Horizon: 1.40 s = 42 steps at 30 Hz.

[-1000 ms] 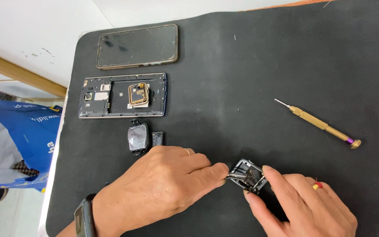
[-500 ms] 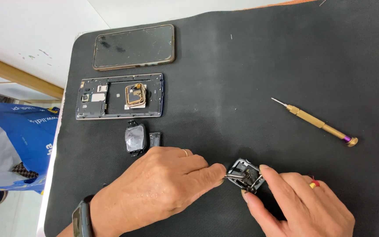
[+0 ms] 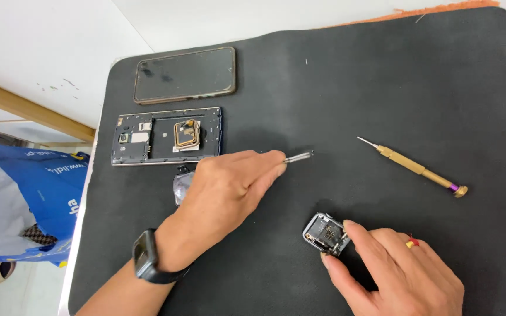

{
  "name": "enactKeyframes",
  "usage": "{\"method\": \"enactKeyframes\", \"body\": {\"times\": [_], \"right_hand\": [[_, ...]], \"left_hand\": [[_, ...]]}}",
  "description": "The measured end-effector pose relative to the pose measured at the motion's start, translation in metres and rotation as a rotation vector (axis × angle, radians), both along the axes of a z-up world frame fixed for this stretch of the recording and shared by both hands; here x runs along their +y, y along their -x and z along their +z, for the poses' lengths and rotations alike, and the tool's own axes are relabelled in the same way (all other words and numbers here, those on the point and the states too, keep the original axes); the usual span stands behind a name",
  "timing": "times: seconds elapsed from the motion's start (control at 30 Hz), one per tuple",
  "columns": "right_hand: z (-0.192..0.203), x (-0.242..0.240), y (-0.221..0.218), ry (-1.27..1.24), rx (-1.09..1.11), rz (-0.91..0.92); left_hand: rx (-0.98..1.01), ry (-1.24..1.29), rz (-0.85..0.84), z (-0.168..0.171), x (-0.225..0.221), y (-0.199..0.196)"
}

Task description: Disassembling and inspecting the internal components of a smartwatch using precision tools.

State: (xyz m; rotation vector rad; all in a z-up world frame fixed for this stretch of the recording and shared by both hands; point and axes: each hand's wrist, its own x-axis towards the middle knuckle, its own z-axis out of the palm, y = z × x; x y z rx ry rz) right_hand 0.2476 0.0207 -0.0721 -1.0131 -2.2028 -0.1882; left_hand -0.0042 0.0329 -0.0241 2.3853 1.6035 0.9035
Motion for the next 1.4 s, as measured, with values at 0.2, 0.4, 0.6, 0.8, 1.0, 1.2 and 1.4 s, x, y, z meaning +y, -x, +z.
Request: {"method": "enactKeyframes", "body": {"times": [0.2, 0.4, 0.6, 0.8, 1.0, 1.2, 1.4], "right_hand": [[0.005, -0.001, -0.001, -0.007, -0.020, -0.001], [0.006, -0.002, -0.002, -0.016, -0.034, -0.007], [0.013, -0.009, -0.001, 0.015, 0.002, -0.002], [0.017, -0.017, -0.001, 0.010, -0.002, 0.008], [0.026, -0.024, -0.001, 0.168, 0.110, 0.006], [0.039, -0.043, -0.015, 0.341, 0.143, 0.048], [-0.379, -0.053, -0.040, -0.264, 0.696, -0.557]], "left_hand": [[-0.071, 0.098, 0.101, -0.010, 0.003, -0.001], [-0.052, 0.101, 0.124, -0.011, -0.002, 0.003], [-0.045, 0.195, 0.204, 0.001, -0.013, 0.005], [0.062, 0.302, 0.223, 0.005, -0.029, 0.003], [0.083, 0.316, 0.273, 0.003, -0.043, 0.000], [0.252, 0.200, 0.447, 0.005, -0.096, 0.001], [0.073, 0.048, 0.525, 0.011, -0.150, 0.030]]}}
